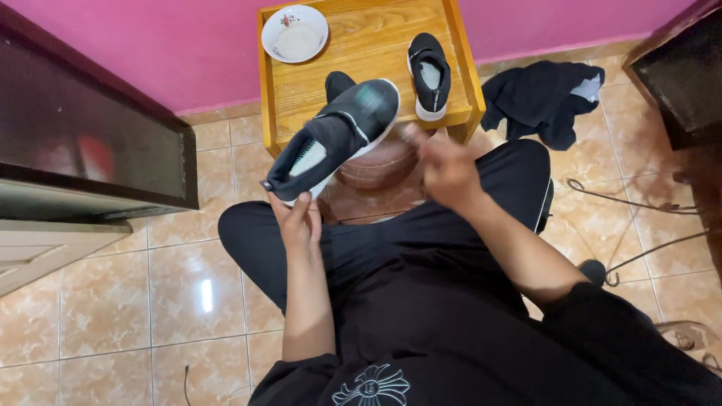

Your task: The person cleans a black and white sneaker and its insole using a toothbrush and a cleaning solution. They scrub the sole, insole, and upper parts of the shoe, dipping the brush into a bowl of solution as needed.

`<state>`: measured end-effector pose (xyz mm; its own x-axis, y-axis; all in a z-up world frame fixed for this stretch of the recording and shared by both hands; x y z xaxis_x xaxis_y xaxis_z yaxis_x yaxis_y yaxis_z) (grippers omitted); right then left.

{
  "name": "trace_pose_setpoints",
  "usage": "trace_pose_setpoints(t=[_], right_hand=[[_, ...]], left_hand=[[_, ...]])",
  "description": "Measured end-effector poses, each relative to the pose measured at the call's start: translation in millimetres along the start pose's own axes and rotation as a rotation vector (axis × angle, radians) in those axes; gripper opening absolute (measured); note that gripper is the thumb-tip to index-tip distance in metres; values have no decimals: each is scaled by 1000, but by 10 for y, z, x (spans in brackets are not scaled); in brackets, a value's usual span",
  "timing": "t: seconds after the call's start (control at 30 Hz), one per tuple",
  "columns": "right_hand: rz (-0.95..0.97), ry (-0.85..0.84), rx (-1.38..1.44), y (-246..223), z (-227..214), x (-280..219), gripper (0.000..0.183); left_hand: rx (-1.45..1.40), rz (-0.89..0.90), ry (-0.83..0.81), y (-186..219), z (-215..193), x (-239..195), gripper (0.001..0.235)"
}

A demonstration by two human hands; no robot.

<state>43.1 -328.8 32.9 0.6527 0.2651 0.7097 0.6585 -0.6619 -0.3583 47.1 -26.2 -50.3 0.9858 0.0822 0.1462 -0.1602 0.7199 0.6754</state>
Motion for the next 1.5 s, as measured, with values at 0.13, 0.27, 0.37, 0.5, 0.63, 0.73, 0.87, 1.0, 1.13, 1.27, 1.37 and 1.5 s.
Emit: trace_pose_setpoints(t=[0.13,0.27,0.37,0.5,0.63,0.73,0.87,1.0,1.13,1.27,1.37,1.5], right_hand=[[-61,137,-107,365,96,-263,28],[-89,145,46,-61,-37,9,23],[123,116,-38,51,-188,7,7],[33,16,10,14,111,-282,35],[-6,123,20,-361,-137,148,34],[-37,162,81,-550,-106,207,30],[-53,186,45,-472,56,107,24],[-241,44,-302,-231,138,-31,28],[41,71,19,-58,-25,17,45],[62,35,-149,101,-219,140,16],[-4,14,-24,204,-236,-1,17],[-59,-152,-112,61,-252,125,45]], left_hand=[[-136,-216,318,-17,223,-47,45],[-292,-369,503,-313,8,-83,21],[-178,-382,498,-90,329,-117,30],[-217,-394,513,-165,303,-123,31],[-161,-371,553,-43,527,-106,42],[-127,-381,578,-113,482,-151,49],[-40,-310,563,-88,598,-157,58],[-30,-243,505,-159,454,-98,61],[35,-106,449,-177,301,-32,76],[173,19,325,12,354,-86,86],[146,40,353,-42,289,-104,99],[213,77,247,95,225,-66,84]])
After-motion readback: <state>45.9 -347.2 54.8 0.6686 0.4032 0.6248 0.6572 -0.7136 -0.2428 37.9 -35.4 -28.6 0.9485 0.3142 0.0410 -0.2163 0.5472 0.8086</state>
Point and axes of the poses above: each hand's wrist, its own x-axis towards the middle knuckle, its own z-axis out of the palm, y = z × x, the point moved 4 cm from there along x, towards the middle knuckle, and after that the axes turned 13 degrees about -z, right-handed, at the moved point
